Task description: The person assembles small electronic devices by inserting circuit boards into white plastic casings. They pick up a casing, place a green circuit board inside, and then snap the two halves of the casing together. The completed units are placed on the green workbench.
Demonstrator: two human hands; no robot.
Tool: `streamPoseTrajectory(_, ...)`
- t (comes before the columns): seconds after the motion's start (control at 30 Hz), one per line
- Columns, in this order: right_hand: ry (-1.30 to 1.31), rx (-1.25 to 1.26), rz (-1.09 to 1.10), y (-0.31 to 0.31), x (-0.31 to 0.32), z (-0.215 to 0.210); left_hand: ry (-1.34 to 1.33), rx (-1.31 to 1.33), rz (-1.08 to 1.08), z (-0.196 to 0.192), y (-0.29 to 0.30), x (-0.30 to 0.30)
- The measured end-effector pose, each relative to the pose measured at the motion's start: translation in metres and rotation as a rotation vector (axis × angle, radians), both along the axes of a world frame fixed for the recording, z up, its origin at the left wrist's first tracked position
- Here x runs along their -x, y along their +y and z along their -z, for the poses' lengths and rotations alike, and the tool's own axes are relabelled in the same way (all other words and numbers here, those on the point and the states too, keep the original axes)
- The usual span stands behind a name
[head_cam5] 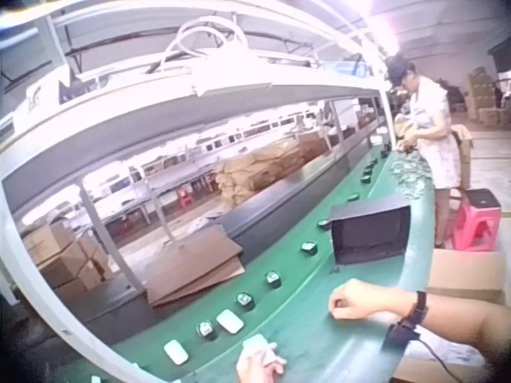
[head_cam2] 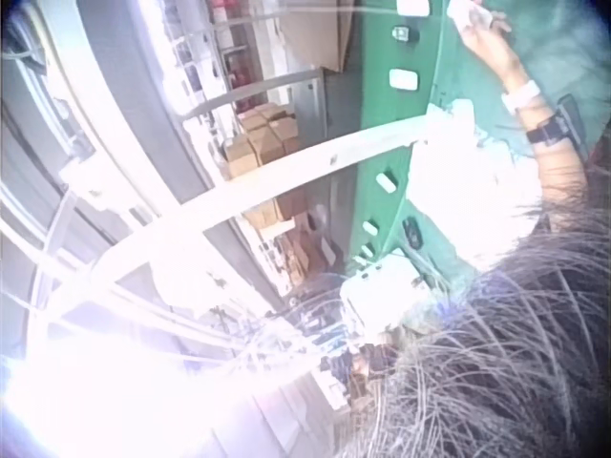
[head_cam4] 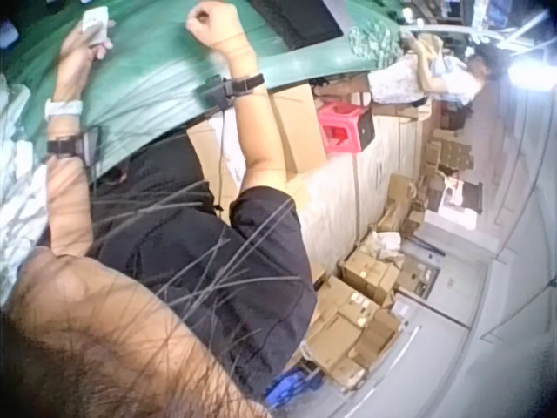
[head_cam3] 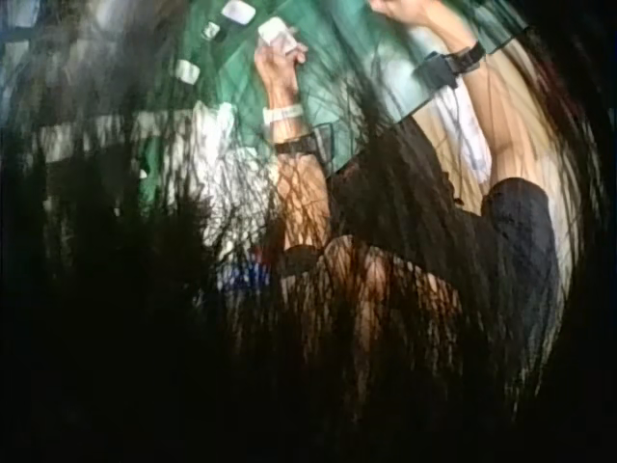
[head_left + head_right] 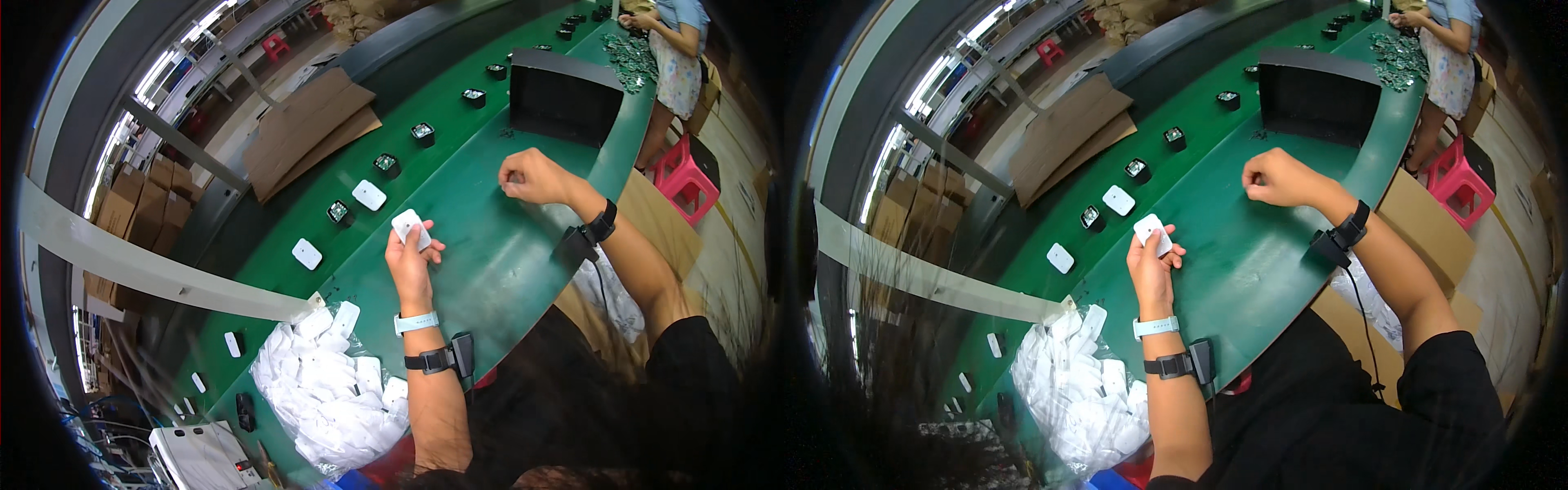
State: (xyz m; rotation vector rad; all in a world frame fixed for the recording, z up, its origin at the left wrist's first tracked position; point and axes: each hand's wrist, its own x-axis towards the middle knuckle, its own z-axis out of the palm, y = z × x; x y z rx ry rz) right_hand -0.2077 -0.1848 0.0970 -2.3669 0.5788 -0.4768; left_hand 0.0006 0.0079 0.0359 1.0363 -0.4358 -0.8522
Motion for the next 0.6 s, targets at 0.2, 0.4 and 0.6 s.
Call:
streamPoseTrajectory(0.2,-0.193,-0.625,-0.347,0.027,-0.073,0.009,-0.016,0.059,0.002,0.001,-0.003,0.003)
streamPoseTrajectory(0.4,-0.419,-0.912,-0.410,0.030,-0.114,0.048,-0.071,0.025,-0.078,0.000,-0.005,0.002)
streamPoseTrajectory(0.6,-0.430,-1.005,-0.334,0.028,-0.111,0.062,-0.087,0.005,-0.086,0.000,-0.008,0.007)
